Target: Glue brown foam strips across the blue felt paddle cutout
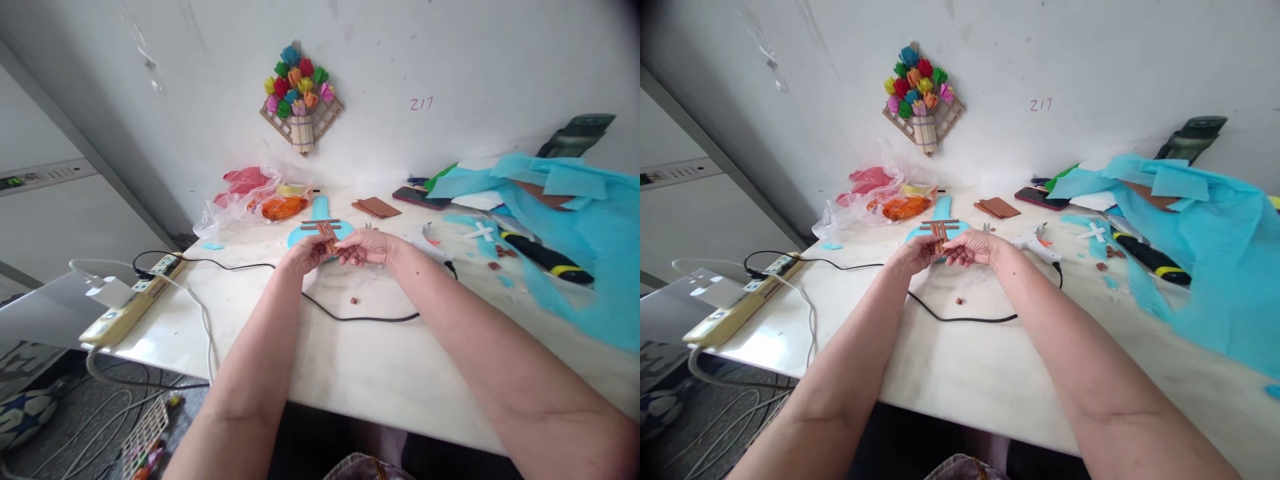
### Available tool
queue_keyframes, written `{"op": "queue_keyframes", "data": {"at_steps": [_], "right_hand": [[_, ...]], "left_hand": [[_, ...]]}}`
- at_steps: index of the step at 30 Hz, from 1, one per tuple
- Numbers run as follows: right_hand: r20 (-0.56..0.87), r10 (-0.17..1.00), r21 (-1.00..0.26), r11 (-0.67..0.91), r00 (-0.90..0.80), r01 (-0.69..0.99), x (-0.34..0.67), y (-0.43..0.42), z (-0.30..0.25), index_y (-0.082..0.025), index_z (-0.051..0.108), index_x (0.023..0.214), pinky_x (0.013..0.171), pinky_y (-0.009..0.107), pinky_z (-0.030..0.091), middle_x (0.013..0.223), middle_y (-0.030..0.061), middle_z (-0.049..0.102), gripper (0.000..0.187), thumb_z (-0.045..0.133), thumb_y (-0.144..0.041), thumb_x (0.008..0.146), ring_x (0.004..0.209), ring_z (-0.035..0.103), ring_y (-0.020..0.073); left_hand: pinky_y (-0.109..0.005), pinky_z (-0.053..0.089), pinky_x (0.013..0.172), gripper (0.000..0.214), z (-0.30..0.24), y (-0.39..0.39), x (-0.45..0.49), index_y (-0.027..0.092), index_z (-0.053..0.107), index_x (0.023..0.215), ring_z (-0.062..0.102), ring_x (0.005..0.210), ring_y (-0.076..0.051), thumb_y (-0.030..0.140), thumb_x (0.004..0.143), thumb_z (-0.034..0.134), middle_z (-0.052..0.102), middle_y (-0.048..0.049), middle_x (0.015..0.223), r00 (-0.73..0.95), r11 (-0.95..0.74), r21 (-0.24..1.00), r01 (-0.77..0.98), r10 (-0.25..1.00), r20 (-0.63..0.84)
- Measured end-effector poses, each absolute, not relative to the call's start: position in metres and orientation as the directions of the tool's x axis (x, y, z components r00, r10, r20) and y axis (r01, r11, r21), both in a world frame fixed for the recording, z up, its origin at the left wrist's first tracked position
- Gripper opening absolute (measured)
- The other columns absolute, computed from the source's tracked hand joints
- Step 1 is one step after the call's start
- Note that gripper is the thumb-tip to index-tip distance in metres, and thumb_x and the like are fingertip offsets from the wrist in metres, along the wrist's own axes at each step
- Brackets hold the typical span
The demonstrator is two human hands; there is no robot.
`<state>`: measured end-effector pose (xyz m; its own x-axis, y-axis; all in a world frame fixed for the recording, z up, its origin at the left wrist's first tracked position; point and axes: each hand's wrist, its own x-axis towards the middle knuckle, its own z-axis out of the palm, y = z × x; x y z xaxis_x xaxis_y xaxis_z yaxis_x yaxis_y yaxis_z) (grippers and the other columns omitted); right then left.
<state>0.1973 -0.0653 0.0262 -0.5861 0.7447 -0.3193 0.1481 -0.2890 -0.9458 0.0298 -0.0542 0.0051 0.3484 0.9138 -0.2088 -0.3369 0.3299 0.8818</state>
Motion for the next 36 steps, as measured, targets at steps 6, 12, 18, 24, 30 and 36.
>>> {"op": "queue_keyframes", "data": {"at_steps": [6, 12, 18, 24, 30, 36], "right_hand": [[-0.32, 0.754, -0.947, -0.275, -0.574, 0.167, 0.196, -0.066, 0.027, -0.009, 0.06, 0.073, 0.034, 0.014, 0.041, 0.057, 0.0052, 0.065, 0.014, 0.054, -0.02, 0.078, 0.039, 0.053, 0.0067], [-0.326, 0.829, -0.934, -0.206, -0.454, 0.292, 0.194, -0.069, 0.027, -0.01, 0.058, 0.067, 0.034, 0.016, 0.042, 0.055, 0.0041, 0.064, 0.01, 0.058, -0.017, 0.075, 0.039, 0.052, 0.007], [-0.252, 0.872, -0.917, -0.076, -0.42, 0.391, 0.197, -0.066, 0.02, -0.012, 0.06, 0.063, 0.036, 0.016, 0.041, 0.056, 0.0029, 0.062, 0.015, 0.07, -0.022, 0.065, 0.042, 0.051, 0.0063], [-0.2, 0.893, -0.887, 0.01, -0.404, 0.461, 0.199, -0.066, 0.018, -0.013, 0.06, 0.06, 0.038, 0.016, 0.04, 0.047, -0.0015, 0.055, 0.013, 0.069, -0.021, 0.063, 0.044, 0.051, 0.0068], [-0.168, 0.908, -0.887, 0.031, -0.384, 0.462, 0.197, -0.068, 0.019, -0.013, 0.061, 0.057, 0.038, 0.017, 0.039, 0.049, -0.0011, 0.057, 0.01, 0.068, -0.019, 0.062, 0.044, 0.05, 0.0066], [-0.175, 0.899, -0.893, 0.027, -0.403, 0.449, 0.197, -0.067, 0.018, -0.013, 0.061, 0.056, 0.039, 0.017, 0.041, 0.052, 0.0001, 0.06, 0.011, 0.068, -0.018, 0.062, 0.045, 0.052, 0.0068]], "left_hand": [[-0.023, 0.051, 0.055, 0.014, 0.005, -0.053, 0.028, 0.011, 0.064, 0.082, 0.061, 0.058, -0.013, 0.013, 0.069, 0.058, 0.064, -0.0053, 0.062, 0.353, 0.348, 0.883, -0.314, 0.906, -0.232], [-0.028, 0.051, 0.061, 0.016, 0.002, -0.054, 0.027, 0.01, 0.064, 0.08, 0.062, 0.062, -0.015, 0.016, 0.065, 0.063, 0.066, -0.0065, 0.07, 0.364, 0.263, 0.94, -0.217, 0.915, -0.172], [-0.029, 0.05, 0.065, 0.029, -0.003, -0.053, 0.024, 0.01, 0.067, 0.084, 0.062, 0.066, -0.016, 0.031, 0.063, 0.068, 0.067, -0.0071, 0.073, 0.481, 0.067, 0.995, -0.078, 0.877, -0.021], [-0.026, 0.049, 0.063, 0.037, -0.001, -0.055, 0.026, 0.011, 0.067, 0.088, 0.061, 0.068, -0.016, 0.035, 0.06, 0.07, 0.066, -0.0062, 0.074, 0.489, -0.036, 0.999, 0.011, 0.872, 0.026], [-0.027, 0.049, 0.063, 0.035, 0.0, -0.055, 0.028, 0.012, 0.068, 0.085, 0.062, 0.068, -0.016, 0.036, 0.059, 0.07, 0.066, -0.0055, 0.073, 0.47, -0.063, 0.998, 0.007, 0.881, 0.052], [-0.029, 0.05, 0.064, 0.036, 0.0, -0.056, 0.028, 0.01, 0.067, 0.086, 0.062, 0.067, -0.017, 0.035, 0.061, 0.069, 0.066, -0.0069, 0.072, 0.478, -0.072, 0.997, 0.012, 0.876, 0.058]]}}
